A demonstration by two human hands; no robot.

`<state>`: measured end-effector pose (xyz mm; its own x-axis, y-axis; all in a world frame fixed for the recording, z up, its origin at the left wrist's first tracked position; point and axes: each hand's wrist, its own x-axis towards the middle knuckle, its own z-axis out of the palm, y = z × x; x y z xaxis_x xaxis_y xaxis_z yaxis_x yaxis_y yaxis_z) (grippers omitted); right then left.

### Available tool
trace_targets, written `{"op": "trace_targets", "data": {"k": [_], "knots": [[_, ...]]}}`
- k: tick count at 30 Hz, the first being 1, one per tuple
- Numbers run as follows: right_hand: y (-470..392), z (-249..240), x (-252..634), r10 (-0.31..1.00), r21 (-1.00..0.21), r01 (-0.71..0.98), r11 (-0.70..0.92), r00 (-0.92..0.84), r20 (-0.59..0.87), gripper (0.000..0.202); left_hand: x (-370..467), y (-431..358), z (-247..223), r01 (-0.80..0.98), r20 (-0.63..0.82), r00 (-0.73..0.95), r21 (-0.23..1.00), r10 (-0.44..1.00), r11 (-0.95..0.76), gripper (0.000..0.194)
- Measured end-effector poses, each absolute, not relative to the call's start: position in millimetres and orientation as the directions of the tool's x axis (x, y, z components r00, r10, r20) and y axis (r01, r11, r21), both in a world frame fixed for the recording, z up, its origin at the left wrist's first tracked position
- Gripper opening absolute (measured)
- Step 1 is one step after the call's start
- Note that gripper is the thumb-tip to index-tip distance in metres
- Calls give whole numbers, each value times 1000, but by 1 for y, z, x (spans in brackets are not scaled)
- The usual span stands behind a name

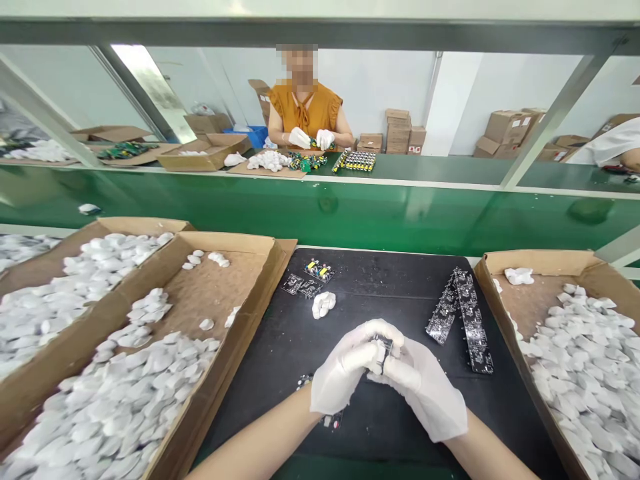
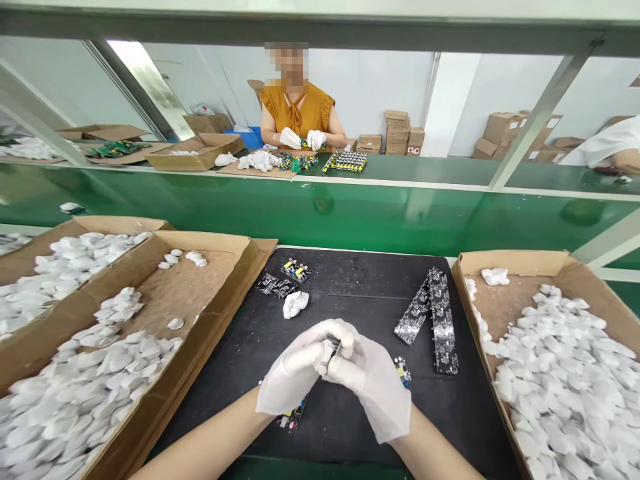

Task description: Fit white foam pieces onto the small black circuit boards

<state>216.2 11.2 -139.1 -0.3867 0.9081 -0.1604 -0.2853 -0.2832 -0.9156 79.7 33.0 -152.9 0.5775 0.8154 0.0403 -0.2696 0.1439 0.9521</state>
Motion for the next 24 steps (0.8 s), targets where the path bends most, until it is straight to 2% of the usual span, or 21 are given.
{"op": "trace_targets", "data": {"k": [3, 7, 13, 20, 24], "knots": [[12, -136, 214, 911, -943, -230, -241, -390, -138, 32, 82, 34, -153, -313, 104, 534, 946, 839, 82, 35], [11, -135, 213, 933, -940, -270, -207, -343, -107, 30, 85, 32, -157, -285, 91, 488, 957, 868, 60, 30], [10, -144, 216, 953, -947, -228, -226, -252, -167, 32, 88, 31, -167, -297, 122, 464, 954, 877, 25, 36], [12, -143, 218, 943, -949, -236, -210, -305, -132, 33, 86, 32, -163, -254, 119, 483, 967, 868, 9, 38], [12, -137, 218, 922, -928, -270, -257, -358, -151, 31, 83, 30, -154, -162, 171, 447, 981, 878, -108, 34]]}}
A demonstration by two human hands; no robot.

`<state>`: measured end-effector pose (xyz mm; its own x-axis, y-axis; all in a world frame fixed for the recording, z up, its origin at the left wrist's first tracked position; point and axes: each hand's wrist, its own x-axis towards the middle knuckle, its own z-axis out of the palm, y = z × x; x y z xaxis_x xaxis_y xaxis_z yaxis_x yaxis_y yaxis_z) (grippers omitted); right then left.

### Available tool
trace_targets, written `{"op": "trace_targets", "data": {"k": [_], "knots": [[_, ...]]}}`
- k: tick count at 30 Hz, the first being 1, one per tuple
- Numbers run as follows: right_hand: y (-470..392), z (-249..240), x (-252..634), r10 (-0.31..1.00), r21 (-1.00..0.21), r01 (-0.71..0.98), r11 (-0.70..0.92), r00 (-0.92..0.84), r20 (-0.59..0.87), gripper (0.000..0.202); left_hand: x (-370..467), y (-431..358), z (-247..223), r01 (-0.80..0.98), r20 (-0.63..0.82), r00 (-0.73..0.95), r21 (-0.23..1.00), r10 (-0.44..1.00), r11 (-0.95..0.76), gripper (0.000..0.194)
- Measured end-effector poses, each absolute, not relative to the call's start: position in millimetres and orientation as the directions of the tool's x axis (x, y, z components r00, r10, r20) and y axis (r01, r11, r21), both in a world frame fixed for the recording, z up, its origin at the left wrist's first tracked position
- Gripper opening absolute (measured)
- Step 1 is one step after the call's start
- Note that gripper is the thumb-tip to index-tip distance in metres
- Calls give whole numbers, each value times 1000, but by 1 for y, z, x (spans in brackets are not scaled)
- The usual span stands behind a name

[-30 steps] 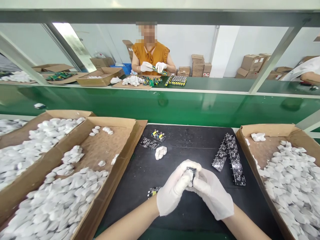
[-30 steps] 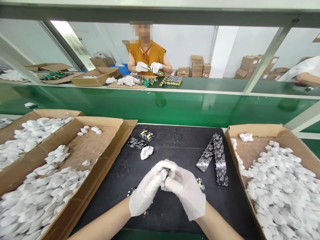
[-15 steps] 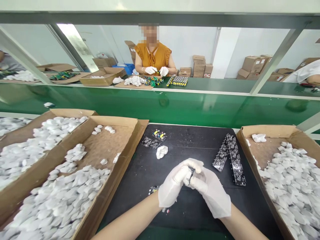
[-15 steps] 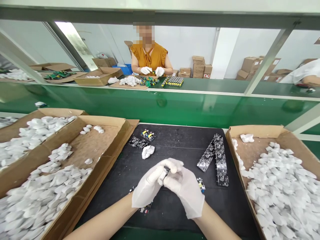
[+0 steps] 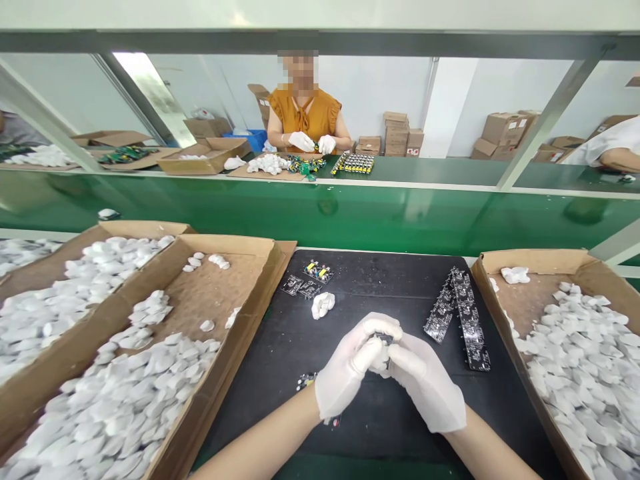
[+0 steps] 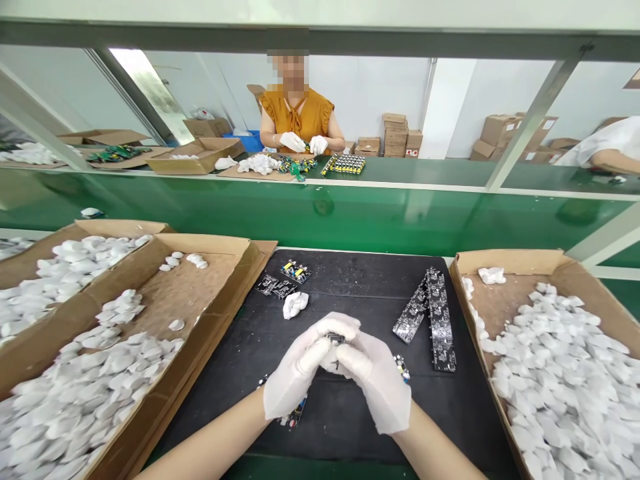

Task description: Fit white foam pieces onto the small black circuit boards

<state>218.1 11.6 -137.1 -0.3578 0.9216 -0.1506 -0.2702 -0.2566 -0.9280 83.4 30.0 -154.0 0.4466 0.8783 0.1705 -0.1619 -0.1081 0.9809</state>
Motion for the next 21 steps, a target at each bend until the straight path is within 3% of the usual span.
{"op": "trace_targets", "data": {"k": [4, 12, 17, 21], "knots": [[11, -131, 218, 901, -871, -366, -327, -399, -170, 34, 82, 30, -150, -184, 224, 442, 970, 868, -157, 39], [11, -135, 215, 895, -783, -459, -420, -354, -273, 40, 88, 32, -155, -290, 75, 482, 954, 873, 79, 37], [9, -137, 215, 888, -769, -487, -413, -403, -222, 37, 89, 29, -153, -249, 105, 408, 968, 907, 0, 42], [8, -141, 217, 860, -674, -580, -457, -483, -167, 26, 84, 31, -153, -227, 208, 393, 966, 896, -125, 53]]}}
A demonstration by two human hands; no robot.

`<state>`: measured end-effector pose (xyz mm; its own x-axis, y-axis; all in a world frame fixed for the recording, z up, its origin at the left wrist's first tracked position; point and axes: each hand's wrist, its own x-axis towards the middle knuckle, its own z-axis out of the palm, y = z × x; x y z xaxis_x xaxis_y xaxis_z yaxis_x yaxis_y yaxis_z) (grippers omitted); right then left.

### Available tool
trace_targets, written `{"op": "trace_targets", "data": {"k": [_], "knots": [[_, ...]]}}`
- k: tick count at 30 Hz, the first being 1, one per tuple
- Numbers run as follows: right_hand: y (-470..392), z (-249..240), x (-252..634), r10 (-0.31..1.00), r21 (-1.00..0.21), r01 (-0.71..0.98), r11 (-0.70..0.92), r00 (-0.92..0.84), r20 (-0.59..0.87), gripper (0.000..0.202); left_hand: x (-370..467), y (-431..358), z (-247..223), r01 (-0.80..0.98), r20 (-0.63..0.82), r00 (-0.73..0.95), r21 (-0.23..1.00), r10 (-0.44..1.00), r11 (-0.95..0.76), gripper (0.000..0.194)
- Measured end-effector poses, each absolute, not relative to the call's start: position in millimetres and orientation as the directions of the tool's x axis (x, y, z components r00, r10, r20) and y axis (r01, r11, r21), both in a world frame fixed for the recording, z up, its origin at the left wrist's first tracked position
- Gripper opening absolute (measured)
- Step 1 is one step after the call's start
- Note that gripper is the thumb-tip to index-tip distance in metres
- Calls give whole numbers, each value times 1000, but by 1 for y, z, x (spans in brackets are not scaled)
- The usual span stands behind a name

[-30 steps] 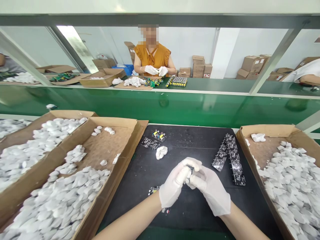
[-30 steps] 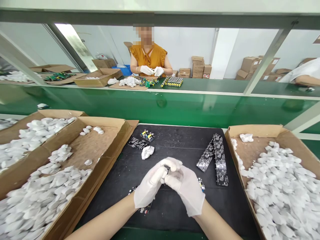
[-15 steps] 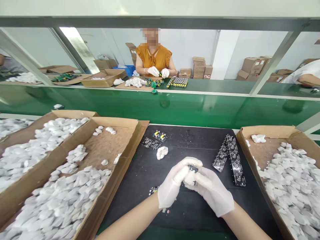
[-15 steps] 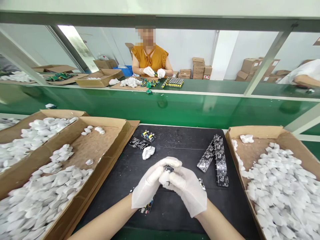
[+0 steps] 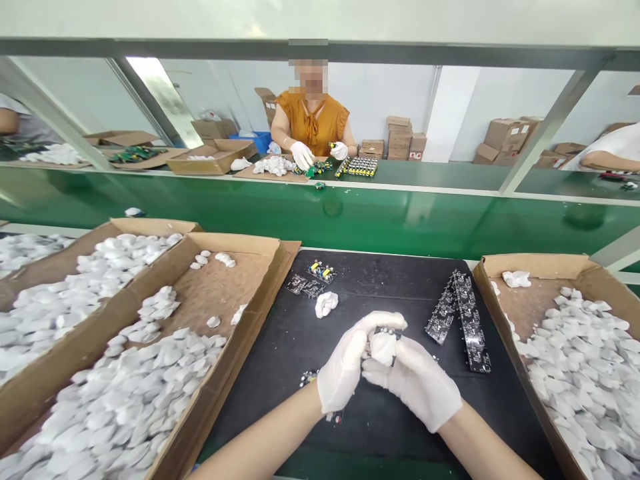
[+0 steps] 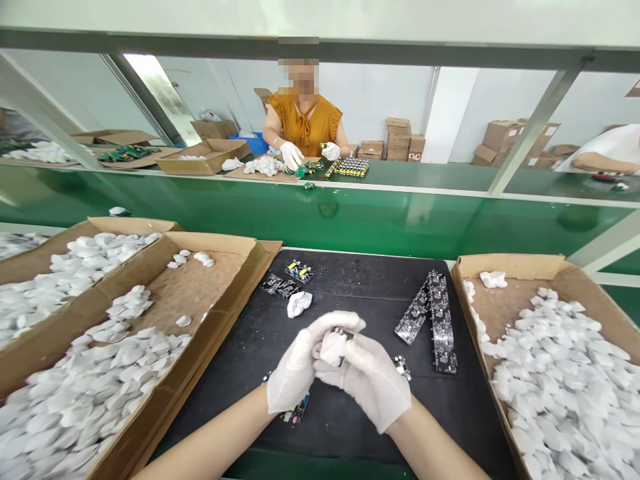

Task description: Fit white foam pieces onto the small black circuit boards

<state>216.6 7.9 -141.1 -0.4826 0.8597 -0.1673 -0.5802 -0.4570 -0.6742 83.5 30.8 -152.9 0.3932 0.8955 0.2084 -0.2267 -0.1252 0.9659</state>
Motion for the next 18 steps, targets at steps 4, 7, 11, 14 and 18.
{"op": "trace_targets", "data": {"k": [4, 7, 11, 14, 18], "knots": [[9, -146, 220, 857, -650, -606, -458, -496, -141, 27, 78, 37, -159, -71, 383, 320, 922, 867, -381, 56], [10, -146, 224, 850, -684, -570, -454, -506, -143, 29, 76, 41, -159, 102, 526, 289, 814, 800, -572, 45], [12, -139, 232, 877, -796, -493, -350, -471, -94, 17, 76, 42, -150, 141, 692, 372, 616, 618, -775, 47], [13, -131, 234, 895, -898, -334, -286, -429, -125, 19, 78, 42, -144, 143, 724, 433, 533, 537, -834, 54], [13, -126, 233, 893, -948, -156, -278, -406, -195, 27, 78, 41, -146, 151, 713, 459, 525, 530, -838, 52]]}}
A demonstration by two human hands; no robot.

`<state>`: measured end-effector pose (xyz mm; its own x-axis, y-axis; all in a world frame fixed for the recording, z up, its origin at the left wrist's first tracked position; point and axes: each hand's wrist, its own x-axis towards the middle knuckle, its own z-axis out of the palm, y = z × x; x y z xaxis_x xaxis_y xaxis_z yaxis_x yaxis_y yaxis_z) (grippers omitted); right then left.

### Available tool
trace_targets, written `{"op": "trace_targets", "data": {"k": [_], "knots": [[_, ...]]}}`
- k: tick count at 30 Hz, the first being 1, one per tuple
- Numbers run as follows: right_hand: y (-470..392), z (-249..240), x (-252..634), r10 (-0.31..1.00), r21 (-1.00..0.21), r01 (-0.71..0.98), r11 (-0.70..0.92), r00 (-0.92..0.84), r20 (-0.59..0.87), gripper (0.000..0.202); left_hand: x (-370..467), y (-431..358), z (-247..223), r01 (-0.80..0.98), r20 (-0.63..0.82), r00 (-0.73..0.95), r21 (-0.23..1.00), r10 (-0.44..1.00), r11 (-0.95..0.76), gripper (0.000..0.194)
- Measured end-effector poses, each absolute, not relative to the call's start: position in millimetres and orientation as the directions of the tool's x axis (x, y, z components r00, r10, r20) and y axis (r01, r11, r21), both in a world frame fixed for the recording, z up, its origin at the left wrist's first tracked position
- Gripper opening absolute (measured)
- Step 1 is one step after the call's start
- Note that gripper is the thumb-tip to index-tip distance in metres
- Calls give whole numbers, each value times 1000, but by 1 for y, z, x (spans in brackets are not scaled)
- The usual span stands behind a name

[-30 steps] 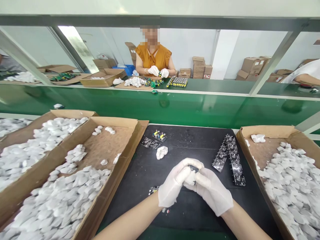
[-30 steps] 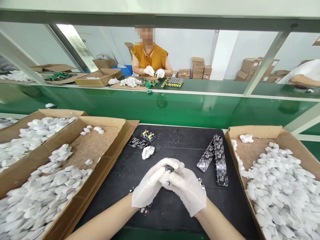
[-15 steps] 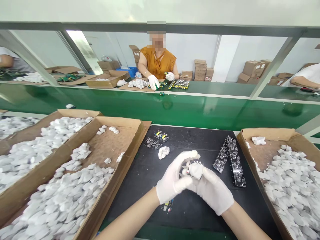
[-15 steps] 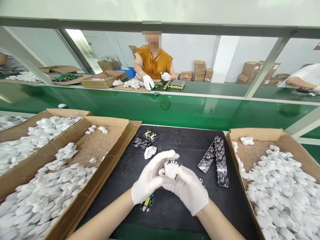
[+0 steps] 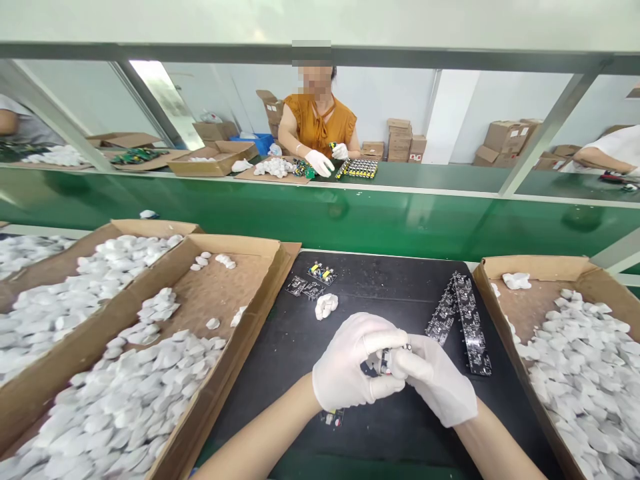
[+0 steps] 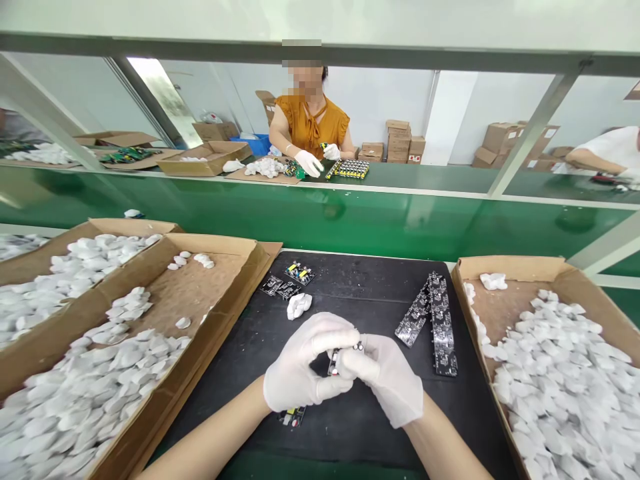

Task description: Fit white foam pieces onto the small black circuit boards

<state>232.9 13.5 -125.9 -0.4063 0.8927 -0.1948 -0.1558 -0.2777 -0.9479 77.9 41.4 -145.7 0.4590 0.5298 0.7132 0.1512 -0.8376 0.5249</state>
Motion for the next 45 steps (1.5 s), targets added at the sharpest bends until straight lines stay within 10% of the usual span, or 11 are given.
{"op": "trace_targets", "data": {"k": [21, 36, 45], "knots": [[7, -132, 230, 917, -951, -206, -230, -372, -141, 30, 76, 38, -156, -7, 514, 450, 820, 730, -573, 52], [8, -129, 228, 931, -965, -56, -256, -282, -230, 31, 76, 46, -149, -2, 561, 559, 737, 610, -676, 38], [11, -132, 230, 858, -838, -360, -410, -463, -220, 39, 76, 48, -149, 11, 570, 528, 737, 630, -676, 54]]}}
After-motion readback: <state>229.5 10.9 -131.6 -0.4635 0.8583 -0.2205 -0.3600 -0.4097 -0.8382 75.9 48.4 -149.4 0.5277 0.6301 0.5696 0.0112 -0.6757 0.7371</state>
